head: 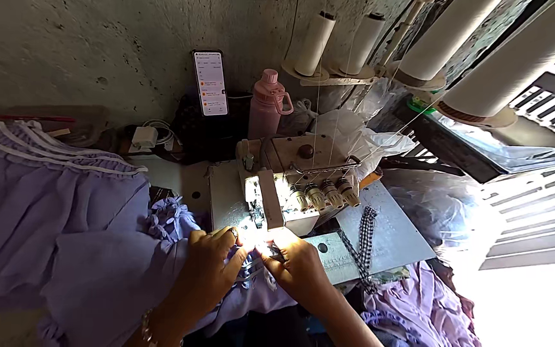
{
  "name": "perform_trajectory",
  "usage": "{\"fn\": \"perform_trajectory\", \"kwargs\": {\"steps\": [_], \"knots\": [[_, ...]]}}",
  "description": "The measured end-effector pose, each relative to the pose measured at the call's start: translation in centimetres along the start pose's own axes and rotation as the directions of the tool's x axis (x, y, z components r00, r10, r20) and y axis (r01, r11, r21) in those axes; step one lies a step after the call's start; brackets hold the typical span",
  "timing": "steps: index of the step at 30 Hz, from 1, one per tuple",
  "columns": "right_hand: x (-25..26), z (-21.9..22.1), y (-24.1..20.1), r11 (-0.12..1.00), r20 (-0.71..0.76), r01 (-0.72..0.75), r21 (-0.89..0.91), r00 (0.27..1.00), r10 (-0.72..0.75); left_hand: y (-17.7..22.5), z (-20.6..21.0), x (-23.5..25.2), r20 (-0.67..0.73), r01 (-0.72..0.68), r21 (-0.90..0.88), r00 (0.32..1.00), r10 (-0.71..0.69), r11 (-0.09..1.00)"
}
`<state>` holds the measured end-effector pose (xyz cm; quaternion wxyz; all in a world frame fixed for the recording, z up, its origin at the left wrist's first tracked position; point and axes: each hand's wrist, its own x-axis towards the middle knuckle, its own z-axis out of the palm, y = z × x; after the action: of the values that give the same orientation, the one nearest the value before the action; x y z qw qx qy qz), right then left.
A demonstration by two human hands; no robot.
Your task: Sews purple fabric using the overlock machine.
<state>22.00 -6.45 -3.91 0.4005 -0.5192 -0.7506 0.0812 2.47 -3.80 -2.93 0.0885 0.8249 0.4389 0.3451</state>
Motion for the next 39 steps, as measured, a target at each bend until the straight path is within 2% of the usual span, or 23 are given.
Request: {"fn": "perform_trajectory", "kwargs": {"steps": [4, 7, 11, 16, 22, 24, 27, 30, 33, 36, 39], "knots": [[-0.7, 1.1, -0.8, 0.996, -0.093, -0.076, 0.054, 0.992, 0.081, 0.5, -1.9, -0.1, 0.009, 0.019, 0.207, 1.000, -0.022, 0.978], [-0.6, 1.8, -1.6, 0.975, -0.155, -0.179, 0.130, 0.968, 0.198, 1.7, -2.6, 1.4, -0.042, 0.030, 0.270, 0.999, -0.019, 0.962], [-0.6, 1.3, -1.8, 0.957, -0.180, -0.245, 0.156, 0.945, 0.272, 2.9, -2.0, 2.5, -0.020, -0.026, 0.365, 0.999, 0.036, 0.931], [-1.0, 1.2, -1.2, 0.958, -0.210, -0.247, 0.147, 0.938, 0.275, 2.1, -0.9, 2.3, 0.002, -0.014, 0.261, 1.000, 0.014, 0.965], [-0.5, 2.0, -0.5, 0.952, -0.209, -0.296, 0.081, 0.929, 0.307, 1.5, 0.8, 2.1, -0.035, 0.039, 0.330, 0.999, -0.029, 0.943], [-0.1, 2.4, 0.0, 0.923, -0.178, -0.361, 0.135, 0.907, 0.381, 1.0, 1.4, 2.3, -0.010, 0.098, 0.277, 0.995, -0.099, 0.956], [0.6, 2.3, 1.1, 0.843, -0.060, -0.440, 0.311, 0.876, 0.479, 0.4, 1.5, 3.1, 0.031, 0.174, 0.193, 0.983, -0.183, 0.966], [1.2, 2.1, 1.7, 0.789, 0.016, -0.444, 0.425, 0.875, 0.484, 0.3, 1.6, 3.8, 0.053, 0.176, 0.213, 0.980, -0.192, 0.961], [1.4, 2.2, 2.5, 0.778, 0.010, -0.410, 0.475, 0.887, 0.462, 0.0, 1.7, 4.6, 0.047, 0.140, 0.264, 0.986, -0.157, 0.954], [1.3, 2.0, 2.7, 0.832, -0.044, -0.395, 0.390, 0.895, 0.445, -0.8, 1.7, 5.5, 0.085, 0.117, 0.212, 0.987, -0.138, 0.970], [1.2, 1.4, 2.0, 0.911, -0.145, -0.405, 0.076, 0.900, 0.412, -1.5, 1.9, 5.9, 0.105, 0.117, 0.172, 0.985, -0.137, 0.978]]}}
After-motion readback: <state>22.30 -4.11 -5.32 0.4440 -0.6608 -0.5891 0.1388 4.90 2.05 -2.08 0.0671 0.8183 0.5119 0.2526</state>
